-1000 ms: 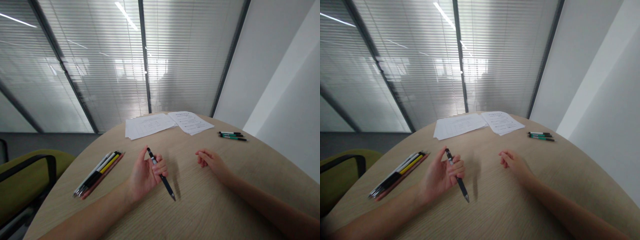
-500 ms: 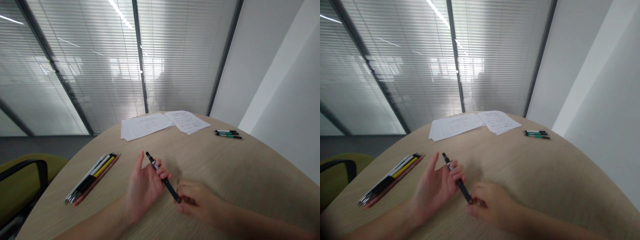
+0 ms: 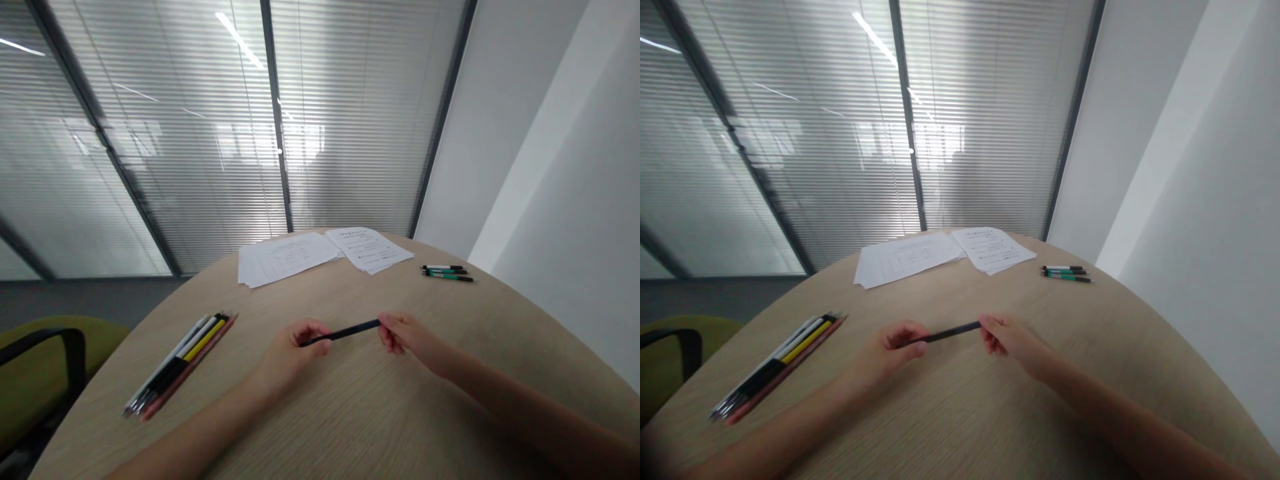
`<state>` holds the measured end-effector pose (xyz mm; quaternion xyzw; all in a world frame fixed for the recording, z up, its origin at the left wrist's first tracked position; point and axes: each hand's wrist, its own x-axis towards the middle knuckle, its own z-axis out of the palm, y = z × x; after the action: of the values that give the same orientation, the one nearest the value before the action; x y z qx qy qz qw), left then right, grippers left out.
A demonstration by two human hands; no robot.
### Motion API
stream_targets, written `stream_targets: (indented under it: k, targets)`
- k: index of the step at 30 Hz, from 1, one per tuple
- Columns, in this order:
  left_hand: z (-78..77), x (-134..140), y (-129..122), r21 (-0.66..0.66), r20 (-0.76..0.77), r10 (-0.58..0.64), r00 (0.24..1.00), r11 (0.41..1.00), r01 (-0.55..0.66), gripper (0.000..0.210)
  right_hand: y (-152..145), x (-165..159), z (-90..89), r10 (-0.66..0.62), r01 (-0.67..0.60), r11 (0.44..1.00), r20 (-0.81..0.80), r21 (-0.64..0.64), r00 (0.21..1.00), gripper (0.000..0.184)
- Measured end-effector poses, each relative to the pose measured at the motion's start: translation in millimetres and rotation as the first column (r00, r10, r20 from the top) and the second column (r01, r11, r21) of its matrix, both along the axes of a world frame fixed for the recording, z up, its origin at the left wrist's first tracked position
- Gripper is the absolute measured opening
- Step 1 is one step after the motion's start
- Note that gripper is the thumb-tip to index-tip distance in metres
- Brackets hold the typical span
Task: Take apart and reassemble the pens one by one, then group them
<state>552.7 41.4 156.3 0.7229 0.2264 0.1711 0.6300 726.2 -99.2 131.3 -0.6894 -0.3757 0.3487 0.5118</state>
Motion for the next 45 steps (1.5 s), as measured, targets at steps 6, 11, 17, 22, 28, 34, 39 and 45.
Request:
stream_targets:
  k: [6, 11, 17, 22, 28, 34, 39, 45]
  targets:
    - [-10.5, 8, -2, 0.344, -0.036, 0.002, 0.999, 0.939, 0.01, 0.01, -2, 2, -3.2, -0.063, 0.062, 0.998, -0.114, -0.012, 0.992, 0.049]
    - [-16.4, 30, -3, 0.084, -0.048, 0.052, 0.997, 0.995, -0.048, 0.016, -7, 4, -7.1, -0.166, 0.173, 0.984, -0.115, 0.053, 0.979, 0.047]
    - [-11.9, 41, 1, -0.107, 0.037, 0.08, 0.996, 0.991, -0.076, 0.021, -9, 7, -11.7, -0.229, 0.224, 0.969, 0.036, 0.1, 0.973, 0.045]
    - [-14.5, 38, 2, -0.239, 0.053, 0.055, 0.997, 0.97, -0.041, 0.026, -8, 4, -16.5, -0.229, 0.221, 0.97, 0.083, 0.099, 0.97, 0.046]
    - [-13.4, 36, 6, -0.301, 0.048, 0.052, 0.997, 0.953, -0.036, 0.031, -13, 2, -15.5, -0.158, 0.143, 0.987, 0.272, 0.075, 0.949, 0.046]
    - [-14.4, 35, 7, -0.279, 0.04, 0.037, 0.999, 0.96, -0.024, 0.034, -15, 1, -10.8, -0.097, 0.079, 0.995, 0.41, 0.059, 0.907, 0.039]
    - [-14.0, 35, -2, -0.183, 0.026, 0.025, 0.999, 0.983, -0.02, 0.035, -13, 0, -13.7, -0.138, 0.116, 0.989, 0.273, 0.097, 0.952, 0.045]
    - [-12.9, 37, -2, -0.133, 0.015, -0.029, 0.999, 0.991, 0.031, 0.029, -11, 4, -16.2, -0.241, 0.236, 0.964, 0.029, 0.122, 0.97, 0.05]
